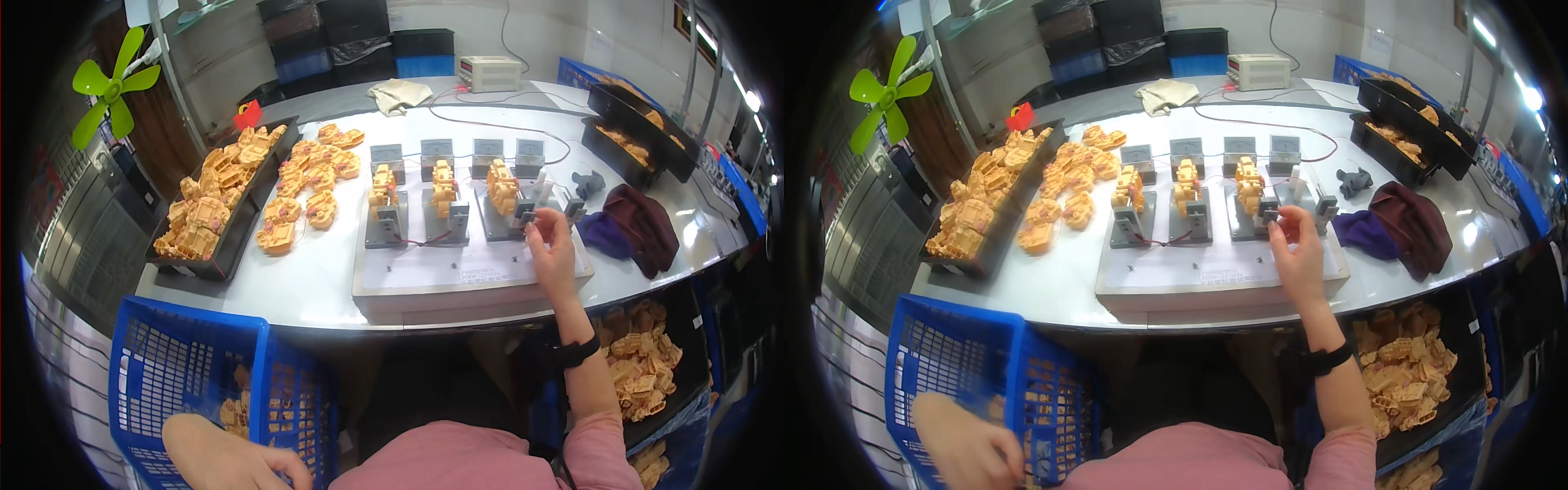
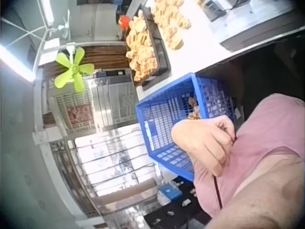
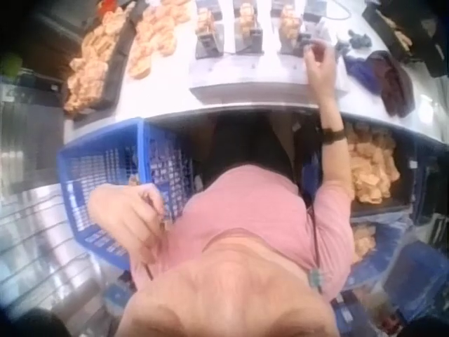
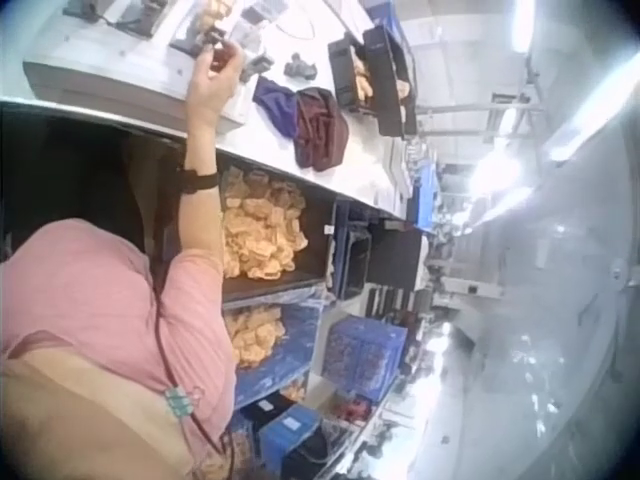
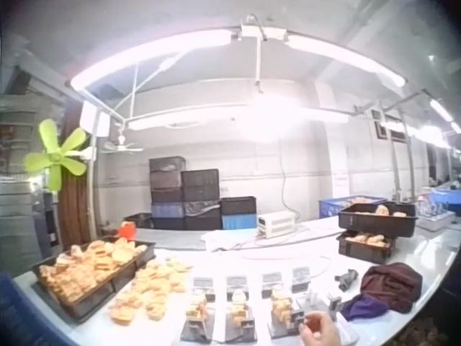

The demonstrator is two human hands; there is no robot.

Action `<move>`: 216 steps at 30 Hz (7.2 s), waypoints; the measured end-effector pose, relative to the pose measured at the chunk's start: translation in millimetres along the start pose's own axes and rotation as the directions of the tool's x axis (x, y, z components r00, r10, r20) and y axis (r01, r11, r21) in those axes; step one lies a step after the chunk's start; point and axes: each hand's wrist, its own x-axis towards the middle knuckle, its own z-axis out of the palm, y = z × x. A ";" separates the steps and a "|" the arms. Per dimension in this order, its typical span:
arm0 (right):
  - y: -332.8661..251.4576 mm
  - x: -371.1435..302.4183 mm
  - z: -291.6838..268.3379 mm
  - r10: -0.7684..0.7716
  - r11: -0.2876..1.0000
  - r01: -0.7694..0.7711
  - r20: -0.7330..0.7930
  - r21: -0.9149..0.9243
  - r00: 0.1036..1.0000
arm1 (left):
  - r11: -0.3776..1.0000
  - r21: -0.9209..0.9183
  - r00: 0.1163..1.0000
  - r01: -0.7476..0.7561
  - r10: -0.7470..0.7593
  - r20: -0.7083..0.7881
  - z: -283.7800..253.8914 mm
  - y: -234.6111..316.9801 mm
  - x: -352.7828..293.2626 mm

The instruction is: Assembling and inspecting small plastic electronic toy components at a factory workbench.

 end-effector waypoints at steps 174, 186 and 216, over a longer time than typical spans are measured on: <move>-165.6 -236.3 205.8 -0.631 0.772 -0.512 0.551 0.378 -0.546 | 0.948 0.120 -0.021 0.293 0.132 -0.991 -72.4 -218.4 -47.0; -183.6 -150.4 164.5 -0.565 0.748 -0.556 0.788 0.363 -0.245 | 0.875 0.219 0.036 0.431 0.226 -0.973 -82.2 -222.9 -50.6; -60.7 -51.9 -75.1 0.019 0.989 0.010 0.188 -0.150 0.982 | 0.733 0.371 0.148 0.570 0.352 -0.924 -118.6 -197.1 64.6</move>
